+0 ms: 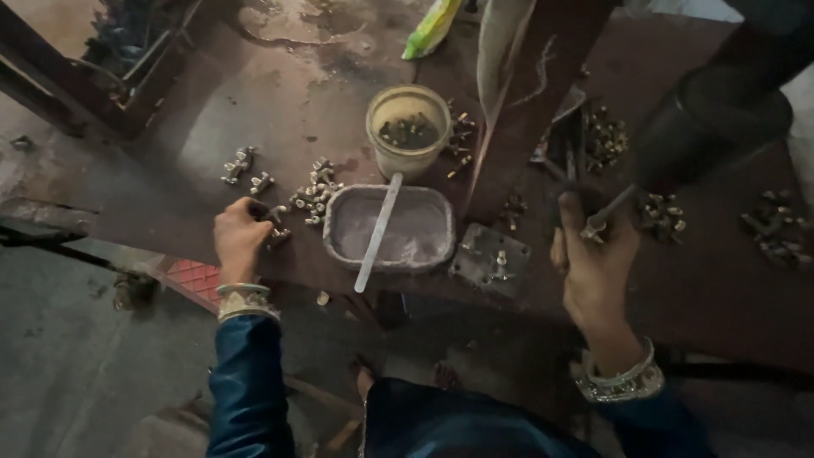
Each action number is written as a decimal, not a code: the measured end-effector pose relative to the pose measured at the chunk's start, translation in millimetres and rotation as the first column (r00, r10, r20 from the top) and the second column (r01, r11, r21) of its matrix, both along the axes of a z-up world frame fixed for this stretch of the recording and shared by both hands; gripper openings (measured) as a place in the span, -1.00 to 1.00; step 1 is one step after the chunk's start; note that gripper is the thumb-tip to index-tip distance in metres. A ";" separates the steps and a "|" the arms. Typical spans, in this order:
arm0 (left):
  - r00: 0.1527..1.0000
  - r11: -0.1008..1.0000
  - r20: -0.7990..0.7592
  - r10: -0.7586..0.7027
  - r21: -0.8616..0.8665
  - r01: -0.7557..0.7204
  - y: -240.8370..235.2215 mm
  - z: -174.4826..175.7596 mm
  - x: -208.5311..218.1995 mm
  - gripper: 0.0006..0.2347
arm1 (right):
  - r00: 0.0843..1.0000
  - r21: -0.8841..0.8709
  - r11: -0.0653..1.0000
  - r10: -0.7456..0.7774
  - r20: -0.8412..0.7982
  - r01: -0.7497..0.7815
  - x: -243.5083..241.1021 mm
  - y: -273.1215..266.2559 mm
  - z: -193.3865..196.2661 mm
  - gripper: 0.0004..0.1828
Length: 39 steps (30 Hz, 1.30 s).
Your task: The person picks up small brass fittings from the workbench one at a time and holds each under a bench drill press to drill or tap it. Finished pieces are dropped into a cup on the bench while rejects or raw pieces remain scattered on the table.
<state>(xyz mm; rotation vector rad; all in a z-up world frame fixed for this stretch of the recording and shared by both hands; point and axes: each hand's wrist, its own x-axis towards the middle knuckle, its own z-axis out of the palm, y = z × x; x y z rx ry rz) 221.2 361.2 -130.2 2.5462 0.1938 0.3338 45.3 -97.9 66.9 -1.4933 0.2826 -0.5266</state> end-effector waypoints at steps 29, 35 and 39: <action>0.693 0.696 0.401 -0.599 -0.167 0.698 -342.5 130.5 -203.2 -0.69 | 0.624 -0.134 0.609 0.757 -0.195 -0.781 23.6 -73.0 15.6 -0.66; 0.523 0.622 0.337 -0.783 0.429 0.655 -355.6 93.4 -192.6 -0.59 | 0.651 -0.248 0.618 0.755 -0.080 -0.746 32.3 -79.5 -17.2 -0.73; 0.652 0.679 0.209 -0.729 0.101 0.727 -352.2 88.8 -200.4 -0.64 | 0.565 -0.133 0.552 0.820 -0.092 -0.823 28.8 -74.1 3.3 -0.74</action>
